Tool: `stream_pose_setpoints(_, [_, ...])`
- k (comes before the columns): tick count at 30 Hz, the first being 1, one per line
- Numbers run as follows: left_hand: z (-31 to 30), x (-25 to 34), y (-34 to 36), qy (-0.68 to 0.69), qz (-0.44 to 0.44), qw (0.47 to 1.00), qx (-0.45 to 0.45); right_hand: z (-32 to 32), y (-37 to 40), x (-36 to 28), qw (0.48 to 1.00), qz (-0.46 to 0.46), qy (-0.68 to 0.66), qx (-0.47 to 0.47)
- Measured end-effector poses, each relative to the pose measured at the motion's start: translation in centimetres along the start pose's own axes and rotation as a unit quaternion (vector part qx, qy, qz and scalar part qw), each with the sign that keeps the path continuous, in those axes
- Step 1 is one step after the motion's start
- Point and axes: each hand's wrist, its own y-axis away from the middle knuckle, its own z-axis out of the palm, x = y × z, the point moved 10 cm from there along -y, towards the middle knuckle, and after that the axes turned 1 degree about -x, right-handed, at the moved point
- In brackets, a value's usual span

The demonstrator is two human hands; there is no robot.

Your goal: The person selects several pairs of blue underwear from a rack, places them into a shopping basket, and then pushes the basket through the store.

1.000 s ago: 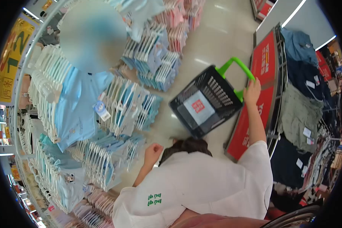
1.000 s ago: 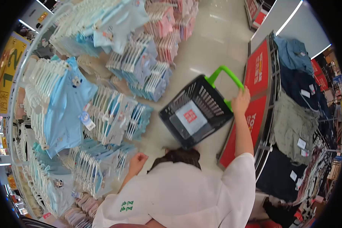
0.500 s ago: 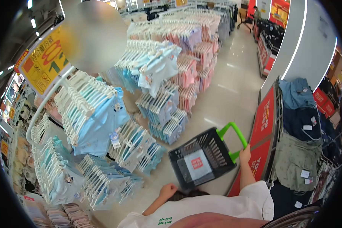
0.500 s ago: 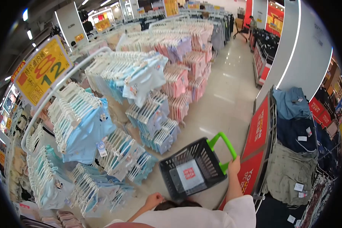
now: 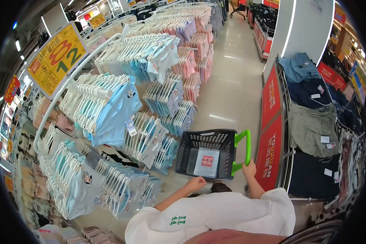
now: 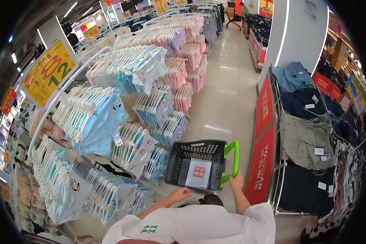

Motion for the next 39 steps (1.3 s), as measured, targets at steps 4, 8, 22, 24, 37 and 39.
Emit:
stream_pose_setpoints(4, [3.8,-2.8,1.9,0.015,0.037,0.997,-0.067,2.4,6.9,1.1,0.996,-0.045,-0.07,0.036])
stream_pose_setpoints(8, [7.1,-3.0,3.5,-0.003,0.006,0.996,-0.087,4.0,14.3,-0.1,0.989,-0.058,-0.133,-0.004])
stream_pose_setpoints(22, [11.3,3.4,7.3,-0.098,0.146,0.984,-0.008,-3.3,24.1,-6.1,0.897,-0.435,0.024,0.08])
stream_pose_setpoints(24, [11.9,2.4,7.6,-0.096,0.114,0.989,0.018,-4.3,23.8,-6.5,0.883,-0.458,0.048,0.098])
stream_pose_setpoints(37, [15.7,-1.2,18.5,-0.087,0.176,0.975,0.103,2.6,31.0,2.3,0.852,-0.436,0.255,-0.139])
stream_pose_setpoints(39, [16.8,-1.2,20.5,-0.093,0.184,0.973,0.1,3.1,33.2,3.9,0.84,-0.432,0.277,-0.175])
